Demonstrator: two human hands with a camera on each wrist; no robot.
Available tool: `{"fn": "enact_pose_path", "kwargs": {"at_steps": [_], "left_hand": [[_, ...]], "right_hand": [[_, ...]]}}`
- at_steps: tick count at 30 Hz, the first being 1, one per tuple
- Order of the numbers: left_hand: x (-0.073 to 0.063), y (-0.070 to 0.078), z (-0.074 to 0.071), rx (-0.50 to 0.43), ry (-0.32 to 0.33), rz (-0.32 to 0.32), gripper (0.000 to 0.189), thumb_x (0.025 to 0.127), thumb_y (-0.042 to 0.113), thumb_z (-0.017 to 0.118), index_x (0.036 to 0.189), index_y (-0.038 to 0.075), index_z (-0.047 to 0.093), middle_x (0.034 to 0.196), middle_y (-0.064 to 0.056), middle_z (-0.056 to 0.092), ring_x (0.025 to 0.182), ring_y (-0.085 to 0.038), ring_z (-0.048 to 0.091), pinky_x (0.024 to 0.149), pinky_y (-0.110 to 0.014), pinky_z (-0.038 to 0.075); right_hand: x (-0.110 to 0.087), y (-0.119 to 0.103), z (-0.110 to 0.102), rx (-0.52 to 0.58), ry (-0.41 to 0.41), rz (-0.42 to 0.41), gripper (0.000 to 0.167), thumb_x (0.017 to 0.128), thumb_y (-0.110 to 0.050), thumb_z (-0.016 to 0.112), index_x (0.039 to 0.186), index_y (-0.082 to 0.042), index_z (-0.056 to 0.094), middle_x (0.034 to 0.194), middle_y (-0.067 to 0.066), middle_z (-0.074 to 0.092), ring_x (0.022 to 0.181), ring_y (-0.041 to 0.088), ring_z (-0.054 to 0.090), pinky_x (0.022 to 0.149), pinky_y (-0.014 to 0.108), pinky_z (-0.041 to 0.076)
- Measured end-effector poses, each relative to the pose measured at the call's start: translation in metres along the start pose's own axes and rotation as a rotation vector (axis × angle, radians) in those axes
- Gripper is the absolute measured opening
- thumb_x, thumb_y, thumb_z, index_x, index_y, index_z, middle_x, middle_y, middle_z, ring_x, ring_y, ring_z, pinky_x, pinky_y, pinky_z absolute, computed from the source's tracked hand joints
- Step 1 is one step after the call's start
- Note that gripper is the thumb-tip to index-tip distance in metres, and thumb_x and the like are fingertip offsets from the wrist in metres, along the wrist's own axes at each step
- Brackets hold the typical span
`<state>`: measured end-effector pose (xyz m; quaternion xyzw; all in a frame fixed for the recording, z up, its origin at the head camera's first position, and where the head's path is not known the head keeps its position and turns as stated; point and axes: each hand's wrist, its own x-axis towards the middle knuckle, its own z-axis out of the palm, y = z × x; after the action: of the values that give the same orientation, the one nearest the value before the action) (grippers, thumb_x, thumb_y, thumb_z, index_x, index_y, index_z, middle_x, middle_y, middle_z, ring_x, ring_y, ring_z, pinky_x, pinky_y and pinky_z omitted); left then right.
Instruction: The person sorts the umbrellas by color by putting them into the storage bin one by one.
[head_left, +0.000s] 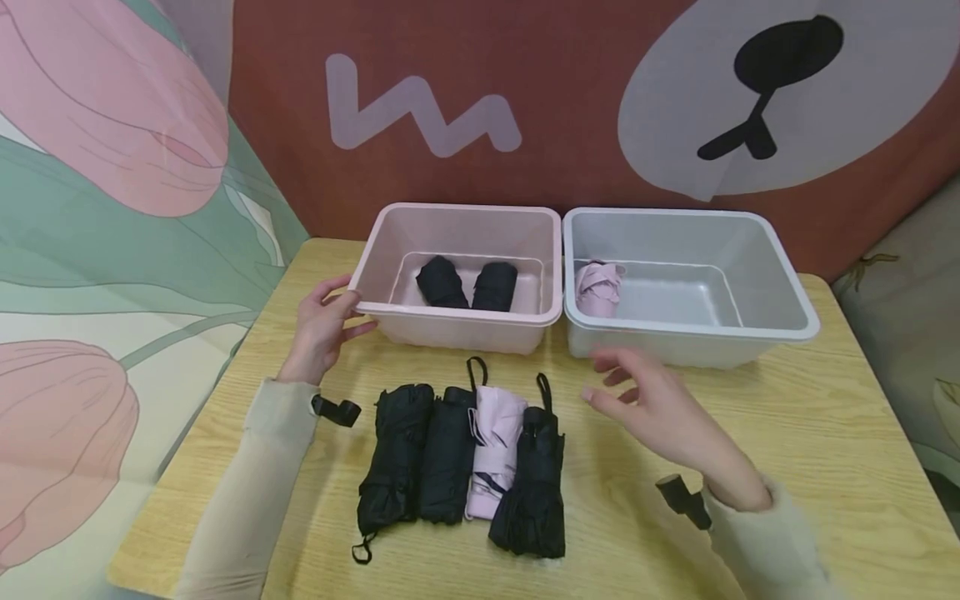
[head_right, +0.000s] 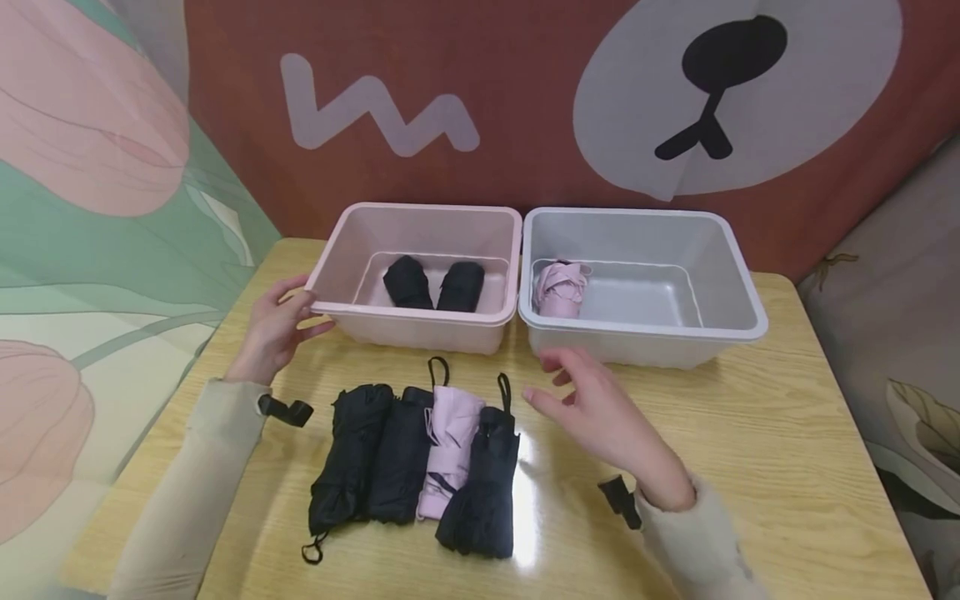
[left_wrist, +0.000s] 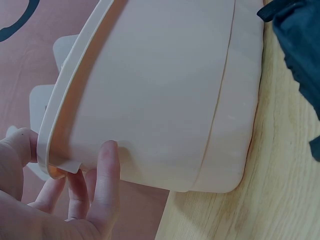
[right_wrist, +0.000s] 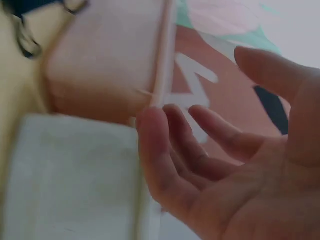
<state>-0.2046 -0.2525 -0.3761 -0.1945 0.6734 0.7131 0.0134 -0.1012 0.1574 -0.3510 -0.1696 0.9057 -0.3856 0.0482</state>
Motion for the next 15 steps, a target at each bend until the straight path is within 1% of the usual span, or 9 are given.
{"fn": "enact_pose_path", "kwargs": {"at_steps": [2, 3, 7, 9, 11, 15], "left_hand": [[0.0, 0.0, 0.0, -0.006, 0.003, -0.001, 0.049, 0.091, 0.011, 0.06, 0.138, 0.013, 0.047, 0.111, -0.005, 0.056, 0.079, -0.012, 0.063, 0.069, -0.033, 0.061], [0.001, 0.0, 0.0, -0.009, 0.005, -0.003, 0.048, 0.091, 0.011, 0.06, 0.138, 0.013, 0.047, 0.112, -0.006, 0.056, 0.079, -0.012, 0.063, 0.069, -0.033, 0.061], [0.002, -0.001, 0.001, -0.007, 0.009, -0.007, 0.048, 0.091, 0.011, 0.06, 0.137, 0.014, 0.048, 0.115, -0.007, 0.055, 0.08, -0.013, 0.063, 0.07, -0.034, 0.061], [0.003, -0.001, 0.001, -0.005, 0.007, -0.007, 0.048, 0.091, 0.011, 0.06, 0.137, 0.014, 0.048, 0.116, -0.007, 0.055, 0.081, -0.013, 0.064, 0.071, -0.034, 0.061], [0.003, -0.001, 0.001, -0.005, 0.005, -0.007, 0.048, 0.091, 0.011, 0.06, 0.137, 0.014, 0.048, 0.117, -0.007, 0.055, 0.082, -0.013, 0.064, 0.071, -0.034, 0.061], [0.002, -0.001, 0.0, -0.001, 0.006, -0.006, 0.048, 0.091, 0.012, 0.06, 0.137, 0.014, 0.048, 0.115, -0.007, 0.056, 0.082, -0.014, 0.064, 0.072, -0.034, 0.061]], "right_hand": [[-0.004, 0.007, 0.011, 0.015, -0.061, 0.025, 0.048, 0.092, -0.029, 0.064, 0.13, -0.002, 0.053, 0.118, 0.015, 0.062, 0.1, 0.027, 0.062, 0.08, 0.04, 0.056], [-0.006, 0.01, 0.017, 0.02, -0.09, 0.041, 0.05, 0.092, -0.031, 0.064, 0.131, -0.002, 0.052, 0.115, 0.014, 0.063, 0.097, 0.025, 0.063, 0.079, 0.039, 0.056], [-0.013, 0.016, 0.037, 0.035, -0.228, 0.13, 0.061, 0.092, -0.042, 0.062, 0.134, 0.001, 0.047, 0.103, 0.01, 0.066, 0.086, 0.016, 0.064, 0.072, 0.031, 0.055], [-0.016, 0.017, 0.047, 0.042, -0.28, 0.178, 0.067, 0.091, -0.046, 0.061, 0.137, 0.001, 0.044, 0.097, 0.007, 0.066, 0.082, 0.012, 0.063, 0.069, 0.028, 0.053], [-0.019, 0.016, 0.057, 0.052, -0.311, 0.213, 0.073, 0.091, -0.049, 0.06, 0.139, 0.002, 0.04, 0.093, 0.005, 0.067, 0.079, 0.01, 0.062, 0.066, 0.027, 0.052], [-0.025, 0.014, 0.076, 0.037, -0.316, 0.249, 0.077, 0.089, -0.051, 0.061, 0.141, 0.002, 0.037, 0.086, 0.003, 0.068, 0.076, 0.01, 0.061, 0.065, 0.028, 0.052]]}}
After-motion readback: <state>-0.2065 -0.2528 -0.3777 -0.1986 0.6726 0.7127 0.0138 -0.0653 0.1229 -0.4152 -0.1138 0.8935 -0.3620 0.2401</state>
